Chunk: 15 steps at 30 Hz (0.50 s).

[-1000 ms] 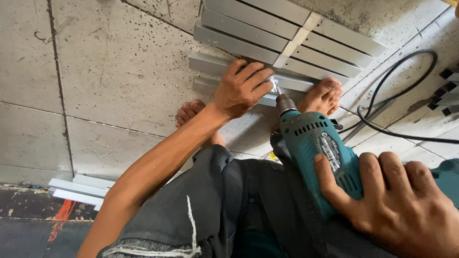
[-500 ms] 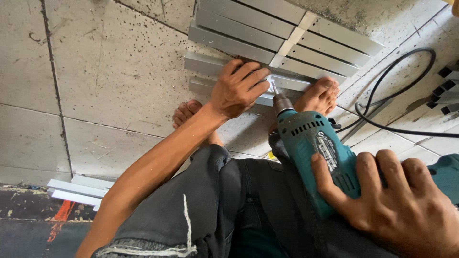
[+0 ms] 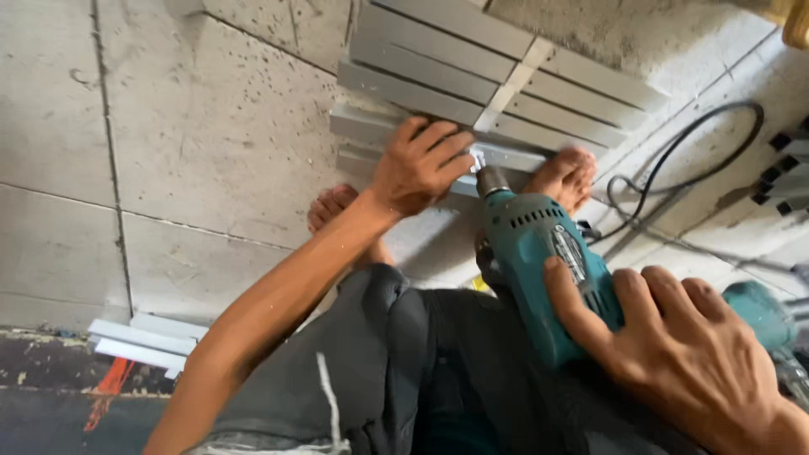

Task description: The person drills holes into aluminum slats and then inserts fasteners into the holes by hand.

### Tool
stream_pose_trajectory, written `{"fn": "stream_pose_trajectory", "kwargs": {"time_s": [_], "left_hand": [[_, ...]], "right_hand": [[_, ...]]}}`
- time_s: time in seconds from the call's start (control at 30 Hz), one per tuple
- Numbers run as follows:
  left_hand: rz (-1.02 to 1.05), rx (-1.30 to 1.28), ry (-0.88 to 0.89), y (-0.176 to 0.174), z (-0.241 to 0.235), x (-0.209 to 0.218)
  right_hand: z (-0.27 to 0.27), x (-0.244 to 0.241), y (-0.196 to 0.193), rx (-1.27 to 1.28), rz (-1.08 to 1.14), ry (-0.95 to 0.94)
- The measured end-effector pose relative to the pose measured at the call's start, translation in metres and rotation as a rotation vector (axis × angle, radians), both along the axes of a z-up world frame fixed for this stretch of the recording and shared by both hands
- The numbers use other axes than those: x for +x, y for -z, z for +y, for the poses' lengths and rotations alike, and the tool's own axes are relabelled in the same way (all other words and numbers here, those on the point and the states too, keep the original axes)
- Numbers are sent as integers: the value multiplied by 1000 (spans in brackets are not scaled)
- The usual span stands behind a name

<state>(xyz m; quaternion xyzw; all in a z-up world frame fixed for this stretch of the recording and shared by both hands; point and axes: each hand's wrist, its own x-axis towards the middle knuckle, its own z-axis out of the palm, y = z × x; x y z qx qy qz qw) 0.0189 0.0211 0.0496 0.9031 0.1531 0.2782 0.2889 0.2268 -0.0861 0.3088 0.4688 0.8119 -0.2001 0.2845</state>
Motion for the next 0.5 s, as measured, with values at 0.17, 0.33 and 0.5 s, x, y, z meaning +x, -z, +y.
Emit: {"fn": "stream_pose_trajectory", "kwargs": {"time_s": [0.17, 0.33, 0.5], "left_hand": [[53, 21, 24, 3, -7, -6], [70, 30, 71, 11, -12, -8], [94, 1, 98, 24, -15, -13]], "right_hand": [[-23, 6, 1, -9, 54, 116], [-29, -3, -41, 10, 91, 370], [-113, 10, -72, -527, -142, 931]]}}
